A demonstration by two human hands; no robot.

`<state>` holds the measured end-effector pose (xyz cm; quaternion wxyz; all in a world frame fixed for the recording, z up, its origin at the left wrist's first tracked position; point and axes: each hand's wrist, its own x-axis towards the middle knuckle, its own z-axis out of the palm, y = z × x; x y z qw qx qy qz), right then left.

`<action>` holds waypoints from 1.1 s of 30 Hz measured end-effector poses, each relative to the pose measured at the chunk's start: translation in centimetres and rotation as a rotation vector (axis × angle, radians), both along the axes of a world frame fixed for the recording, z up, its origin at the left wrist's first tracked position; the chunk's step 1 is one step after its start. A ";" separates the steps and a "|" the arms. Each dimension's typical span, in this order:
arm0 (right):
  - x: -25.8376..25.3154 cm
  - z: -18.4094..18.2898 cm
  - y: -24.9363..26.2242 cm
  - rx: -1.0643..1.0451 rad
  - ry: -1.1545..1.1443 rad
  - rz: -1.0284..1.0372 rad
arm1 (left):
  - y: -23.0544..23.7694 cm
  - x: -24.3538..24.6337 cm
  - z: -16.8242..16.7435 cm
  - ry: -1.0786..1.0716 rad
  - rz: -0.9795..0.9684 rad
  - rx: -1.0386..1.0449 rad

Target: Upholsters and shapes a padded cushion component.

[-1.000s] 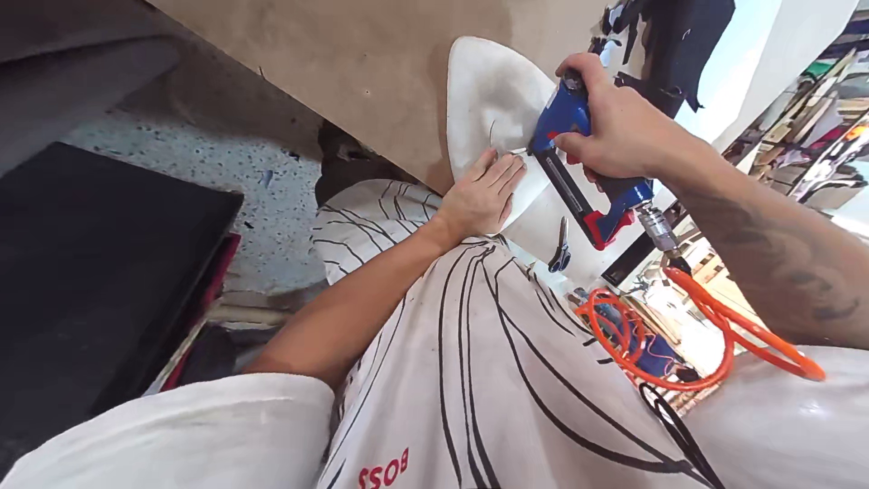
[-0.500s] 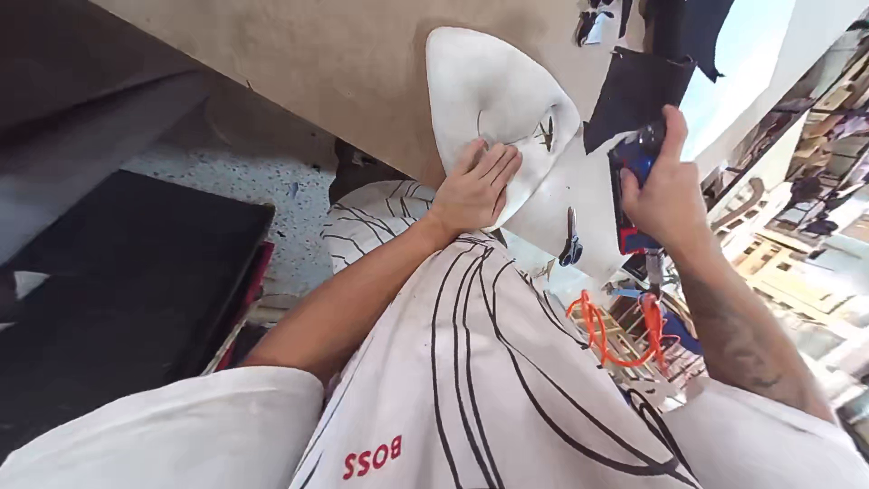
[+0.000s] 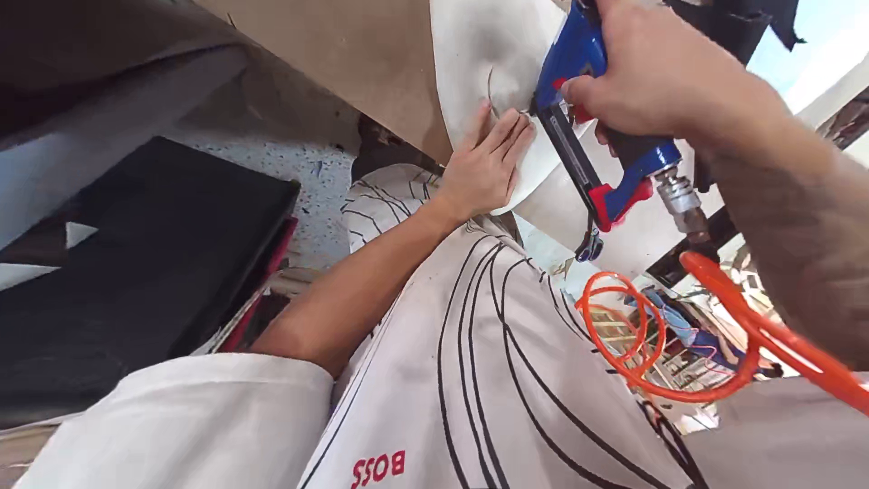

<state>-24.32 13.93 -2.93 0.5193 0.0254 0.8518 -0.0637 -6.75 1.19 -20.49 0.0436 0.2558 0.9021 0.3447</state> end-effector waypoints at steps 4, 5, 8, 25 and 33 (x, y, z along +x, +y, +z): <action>-1.8 -0.9 -1.6 0.033 -0.079 -0.032 | -0.4 -0.1 0.1 -0.012 0.014 0.056; -1.8 -1.0 -1.8 0.025 -0.074 -0.023 | -0.4 -0.1 0.0 -0.018 0.011 0.059; -1.4 -1.0 -2.0 0.028 -0.037 0.007 | -0.3 0.1 -0.8 0.039 0.065 0.115; -0.4 -0.7 -4.3 0.057 -0.029 0.044 | -0.9 0.6 -1.7 0.150 0.121 0.227; 6.0 6.7 7.4 0.173 0.346 0.214 | -1.6 -0.4 0.5 -0.048 -0.049 0.038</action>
